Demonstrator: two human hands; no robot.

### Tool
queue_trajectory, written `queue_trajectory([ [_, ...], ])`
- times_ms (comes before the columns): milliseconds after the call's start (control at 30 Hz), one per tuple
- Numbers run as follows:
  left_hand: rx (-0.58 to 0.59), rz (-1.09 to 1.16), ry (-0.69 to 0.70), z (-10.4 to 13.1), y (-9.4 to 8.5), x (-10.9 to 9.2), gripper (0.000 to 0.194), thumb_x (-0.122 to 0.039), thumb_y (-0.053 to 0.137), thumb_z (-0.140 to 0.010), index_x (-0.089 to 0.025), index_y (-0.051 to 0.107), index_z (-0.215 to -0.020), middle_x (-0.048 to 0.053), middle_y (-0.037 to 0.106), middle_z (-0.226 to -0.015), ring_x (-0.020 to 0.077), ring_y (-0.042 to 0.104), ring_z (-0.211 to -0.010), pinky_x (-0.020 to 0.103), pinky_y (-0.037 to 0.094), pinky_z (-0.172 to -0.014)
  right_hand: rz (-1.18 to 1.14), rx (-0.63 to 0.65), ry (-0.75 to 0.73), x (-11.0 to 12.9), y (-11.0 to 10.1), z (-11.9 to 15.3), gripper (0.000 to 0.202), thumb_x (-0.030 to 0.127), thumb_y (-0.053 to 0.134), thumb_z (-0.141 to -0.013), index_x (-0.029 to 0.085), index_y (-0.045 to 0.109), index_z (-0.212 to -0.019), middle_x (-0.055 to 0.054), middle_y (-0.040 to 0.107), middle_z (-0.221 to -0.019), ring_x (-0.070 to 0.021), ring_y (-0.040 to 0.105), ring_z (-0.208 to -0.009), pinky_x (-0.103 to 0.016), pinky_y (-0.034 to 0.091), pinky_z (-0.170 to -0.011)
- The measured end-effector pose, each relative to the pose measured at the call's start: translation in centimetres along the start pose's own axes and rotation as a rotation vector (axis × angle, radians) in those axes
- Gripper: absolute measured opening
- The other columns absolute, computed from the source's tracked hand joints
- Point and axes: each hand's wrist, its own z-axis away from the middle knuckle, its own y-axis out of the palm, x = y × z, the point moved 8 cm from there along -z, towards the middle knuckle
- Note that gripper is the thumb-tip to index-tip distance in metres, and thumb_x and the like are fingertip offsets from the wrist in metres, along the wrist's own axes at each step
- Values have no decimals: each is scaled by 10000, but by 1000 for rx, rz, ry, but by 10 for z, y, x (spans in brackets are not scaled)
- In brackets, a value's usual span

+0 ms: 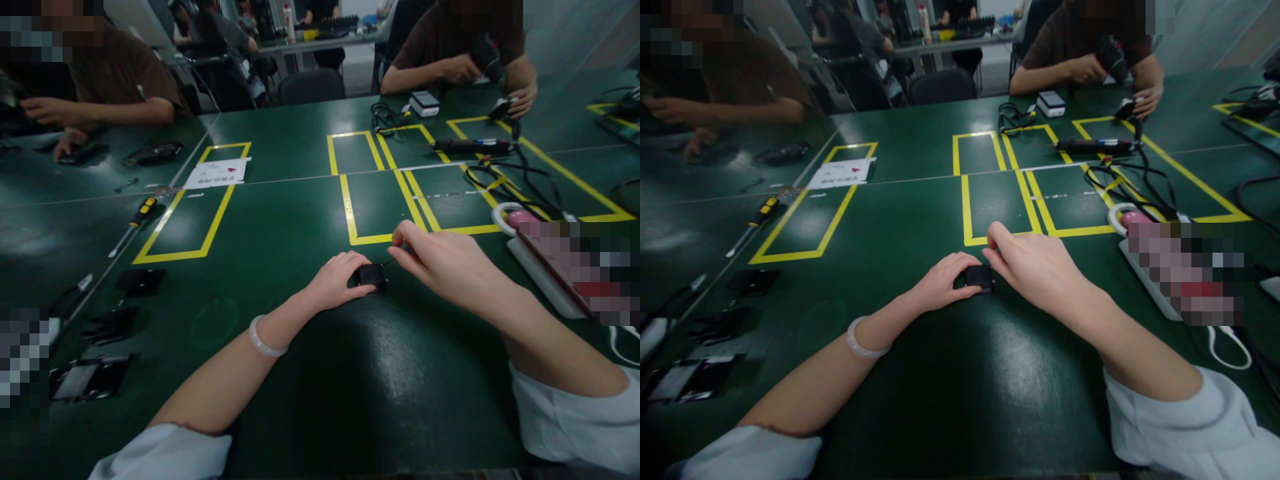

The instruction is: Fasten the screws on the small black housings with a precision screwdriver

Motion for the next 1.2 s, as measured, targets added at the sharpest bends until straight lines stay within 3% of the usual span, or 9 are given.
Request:
queue_trajectory([
  [367, 2, 2, 1, 0, 0, 0, 358, -441, 591, -876, -212, 542, -1147, 71, 591, -1144, 237, 544, -1058, 381, 439, -923, -11, -4, -10, 1, -1, 1, 163, 308, 393, -938, 203, 497, -1007, 5, 631, -690, -175, 592, -578, -271, 237, -497],
  [600, 0, -7, 0, 0, 1, 1, 372, -461, 584, -878, -206, 538, -1146, 73, 594, -1146, 238, 546, -1051, 380, 444, -915, 9, 7, 19, -2, 1, -1, 230, 395, 381, -958, 203, 505, -985, -7, 640, -675, -191, 598, -580, -274, 220, -495],
  [900, 1, 2, 4, 0, 0, 0, 361, -451, 592, -874, -212, 545, -1140, 75, 592, -1156, 242, 545, -1073, 389, 438, -938, -53, -35, -13, -3, 1, 0, 157, 314, 425, -929, 200, 485, -1019, -13, 662, -771, -181, 605, -624, -269, 261, -511],
  [1067, 2, -7, 0, 0, 1, 0, 370, -457, 586, -875, -212, 537, -1148, 75, 593, -1148, 243, 546, -1064, 384, 440, -928, 19, -3, 3, 0, 1, -1, 227, 402, 401, -948, 206, 511, -974, -10, 641, -685, -185, 593, -581, -271, 227, -489],
  [1200, 2, -4, -4, 0, 0, 0, 376, -468, 580, -877, -213, 537, -1150, 77, 591, -1157, 243, 546, -1068, 388, 440, -929, 43, 10, 0, 1, 1, 0, 204, 338, 375, -950, 197, 515, -995, -18, 641, -695, -176, 581, -560, -269, 224, -480],
])
